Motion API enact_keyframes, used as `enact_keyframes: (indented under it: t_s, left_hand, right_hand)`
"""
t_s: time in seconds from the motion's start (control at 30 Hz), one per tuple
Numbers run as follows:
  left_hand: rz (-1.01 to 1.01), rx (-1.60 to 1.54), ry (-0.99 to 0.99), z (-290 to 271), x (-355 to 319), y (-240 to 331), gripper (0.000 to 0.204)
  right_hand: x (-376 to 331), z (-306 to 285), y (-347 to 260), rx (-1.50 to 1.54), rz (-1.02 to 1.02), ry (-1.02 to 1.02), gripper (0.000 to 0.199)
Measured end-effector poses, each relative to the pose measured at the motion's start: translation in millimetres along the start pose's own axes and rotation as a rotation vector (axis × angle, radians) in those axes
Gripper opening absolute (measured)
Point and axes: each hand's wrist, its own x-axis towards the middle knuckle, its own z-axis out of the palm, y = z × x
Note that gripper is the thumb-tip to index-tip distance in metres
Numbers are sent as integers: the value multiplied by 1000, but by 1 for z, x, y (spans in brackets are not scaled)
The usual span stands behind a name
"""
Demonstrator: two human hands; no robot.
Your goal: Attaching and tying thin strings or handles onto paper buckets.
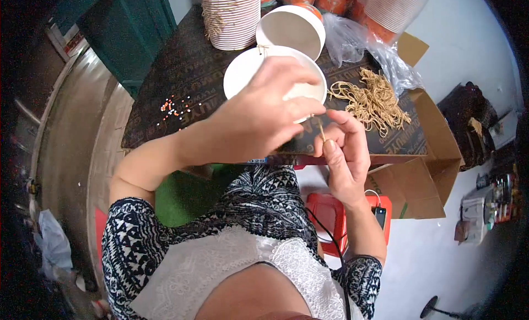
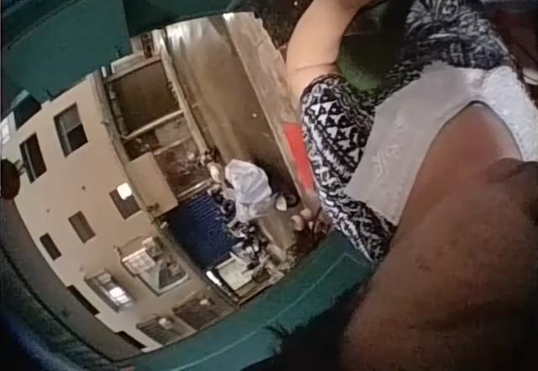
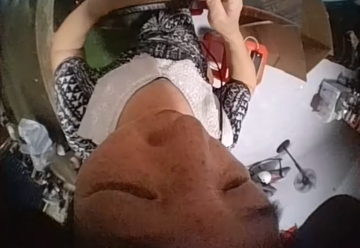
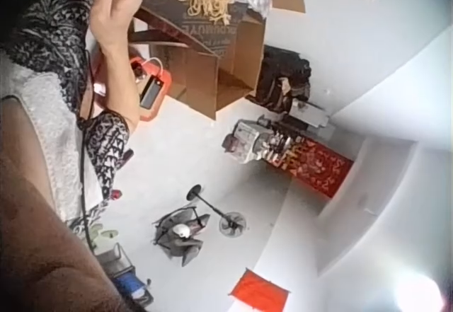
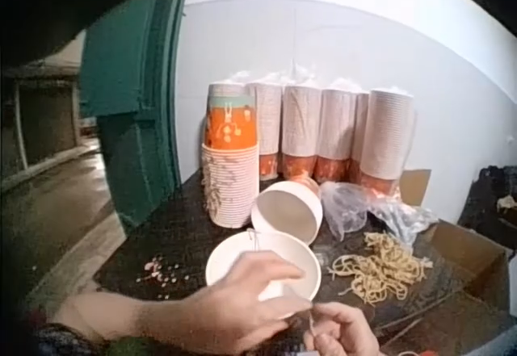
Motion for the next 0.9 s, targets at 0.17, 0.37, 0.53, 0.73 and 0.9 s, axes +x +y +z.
enact_keyframes:
  t_s: [0.17, 0.37, 0.53, 0.73, 0.9]
  left_hand:
    - [52, -98, 6, 8, 7, 4, 41]
    - [138, -172, -13, 15, 6, 2, 33]
    - [85, -122, -25, 10, 8, 2, 20]
    - [56, -162, 9, 8, 2, -12, 22]
    - [31, -214, -1, 6, 3, -16, 18]
  right_hand:
    - [-5, 0, 1, 0, -74, 19, 32]
    - [-5, 5, 4, -57, -103, 44, 26]
    - [2, 2, -2, -176, -32, 9, 21]
    - [17, 5, -3, -482, -176, 111, 8]
    - [19, 12, 4, -447, -169, 207, 5]
